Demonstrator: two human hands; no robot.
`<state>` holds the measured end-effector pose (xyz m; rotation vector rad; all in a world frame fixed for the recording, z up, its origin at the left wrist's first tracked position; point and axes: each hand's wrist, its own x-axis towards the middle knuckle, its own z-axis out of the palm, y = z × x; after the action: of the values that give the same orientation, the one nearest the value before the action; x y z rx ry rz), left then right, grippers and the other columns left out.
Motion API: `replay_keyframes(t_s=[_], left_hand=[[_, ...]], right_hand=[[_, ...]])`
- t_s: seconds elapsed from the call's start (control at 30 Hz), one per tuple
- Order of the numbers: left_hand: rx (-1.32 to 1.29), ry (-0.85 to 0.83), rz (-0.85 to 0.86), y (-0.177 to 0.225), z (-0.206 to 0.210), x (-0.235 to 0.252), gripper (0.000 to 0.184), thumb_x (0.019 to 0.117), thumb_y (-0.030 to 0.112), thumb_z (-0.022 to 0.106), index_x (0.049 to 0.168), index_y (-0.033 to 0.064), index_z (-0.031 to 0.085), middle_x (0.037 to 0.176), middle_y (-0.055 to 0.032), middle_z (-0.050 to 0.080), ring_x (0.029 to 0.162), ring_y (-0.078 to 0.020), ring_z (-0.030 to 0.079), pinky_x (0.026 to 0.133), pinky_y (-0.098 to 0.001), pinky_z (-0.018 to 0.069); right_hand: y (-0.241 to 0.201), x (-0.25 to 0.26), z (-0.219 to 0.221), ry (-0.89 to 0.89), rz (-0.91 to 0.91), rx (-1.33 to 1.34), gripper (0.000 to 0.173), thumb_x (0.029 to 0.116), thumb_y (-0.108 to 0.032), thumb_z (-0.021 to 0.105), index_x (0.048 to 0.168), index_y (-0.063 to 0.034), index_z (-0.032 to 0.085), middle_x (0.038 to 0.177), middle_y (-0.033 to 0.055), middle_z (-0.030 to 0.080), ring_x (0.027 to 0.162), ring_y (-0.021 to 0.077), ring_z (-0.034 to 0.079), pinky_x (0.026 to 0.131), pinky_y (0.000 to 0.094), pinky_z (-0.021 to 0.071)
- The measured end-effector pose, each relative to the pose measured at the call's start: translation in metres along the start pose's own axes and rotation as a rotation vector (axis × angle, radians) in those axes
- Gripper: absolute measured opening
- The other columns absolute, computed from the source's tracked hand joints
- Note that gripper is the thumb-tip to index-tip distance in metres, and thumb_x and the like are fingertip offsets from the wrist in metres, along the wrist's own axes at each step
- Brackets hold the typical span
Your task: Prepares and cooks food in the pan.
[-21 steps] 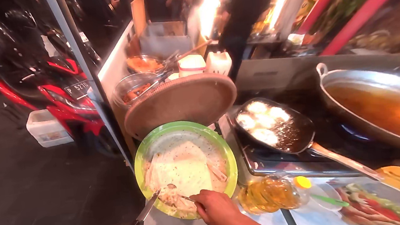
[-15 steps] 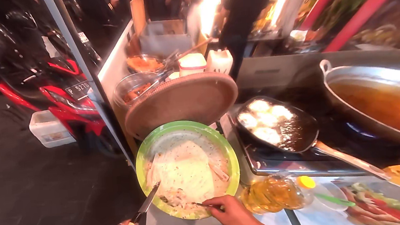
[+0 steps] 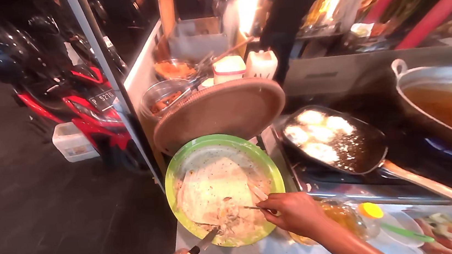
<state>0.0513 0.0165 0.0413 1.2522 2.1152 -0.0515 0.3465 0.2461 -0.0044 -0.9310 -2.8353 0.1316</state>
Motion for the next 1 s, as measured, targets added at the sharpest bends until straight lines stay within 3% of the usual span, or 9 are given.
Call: replay_keyframes(t_s=[0.23,0.43,0.5,0.77,0.9,0.93,1.0], left_hand=[[-0.033,-0.033,0.041,-0.01,-0.015,-0.014,0.049,0.1039,0.055,0.043,0.132,0.0233,0.068,0.115,-0.0082,0.075,0.11,-0.029,0.07,0.093,-0.0585,0.0539],[-0.173,0.034,0.036,-0.031,-0.016,-0.022,0.047,0.1037,0.052,0.048,0.13,0.0209,0.069,0.114,-0.0082,0.075,0.108,-0.0268,0.071,0.095,-0.0564,0.0541],[-0.205,0.056,0.028,-0.038,-0.016,-0.021,0.046,0.1034,0.052,0.049,0.13,0.0201,0.07,0.114,-0.0082,0.075,0.108,-0.0265,0.071,0.096,-0.0559,0.0538],[-0.284,0.146,0.071,-0.048,-0.016,-0.011,0.045,0.1044,0.048,0.05,0.127,0.0146,0.07,0.109,-0.0104,0.075,0.103,-0.0262,0.071,0.093,-0.0539,0.0544],[-0.31,0.169,0.097,-0.044,-0.013,-0.002,0.044,0.1047,0.047,0.05,0.127,0.0146,0.07,0.108,-0.0109,0.074,0.102,-0.0264,0.071,0.092,-0.0543,0.0545],[-0.321,0.169,0.105,-0.042,-0.013,0.0,0.045,0.1047,0.048,0.05,0.128,0.0149,0.07,0.109,-0.0111,0.075,0.103,-0.0268,0.071,0.093,-0.0549,0.0547],[-0.343,0.195,0.121,-0.038,-0.01,0.005,0.045,0.1045,0.048,0.051,0.128,0.0155,0.07,0.107,-0.0102,0.074,0.101,-0.0257,0.071,0.091,-0.0539,0.0552]], right_hand=[[-0.021,0.026,0.034,0.019,-0.156,-0.112,0.023,0.0981,-0.026,0.056,0.104,-0.0205,0.077,0.078,0.0033,0.068,0.06,0.0228,0.067,0.049,0.0426,0.054],[-0.008,-0.008,0.048,0.087,-0.289,-0.147,0.025,0.097,-0.016,0.054,0.109,-0.0197,0.075,0.076,0.0022,0.066,0.06,0.0218,0.065,0.049,0.0385,0.0527],[-0.003,-0.022,0.049,0.096,-0.292,-0.122,0.026,0.0988,-0.021,0.052,0.11,-0.0214,0.076,0.077,0.0011,0.066,0.059,0.0204,0.064,0.048,0.0374,0.0518],[-0.026,-0.043,0.037,0.158,-0.089,0.081,0.024,0.0963,-0.03,0.058,0.108,-0.0304,0.078,0.076,-0.0036,0.067,0.057,0.0139,0.064,0.045,0.0359,0.0506],[-0.028,-0.051,0.032,-0.007,0.279,0.506,0.023,0.0963,-0.041,0.065,0.108,-0.0299,0.081,0.09,-0.006,0.077,0.082,0.0086,0.072,0.075,0.038,0.061],[-0.025,-0.053,0.031,-0.038,0.346,0.623,0.022,0.0954,-0.041,0.068,0.108,-0.0288,0.081,0.095,-0.0075,0.078,0.085,0.0054,0.072,0.079,0.0345,0.0618],[-0.018,-0.057,0.026,0.014,0.367,0.717,0.019,0.0924,-0.038,0.072,0.105,-0.0271,0.082,0.094,-0.0084,0.078,0.082,0.0031,0.071,0.075,0.0307,0.0618]])
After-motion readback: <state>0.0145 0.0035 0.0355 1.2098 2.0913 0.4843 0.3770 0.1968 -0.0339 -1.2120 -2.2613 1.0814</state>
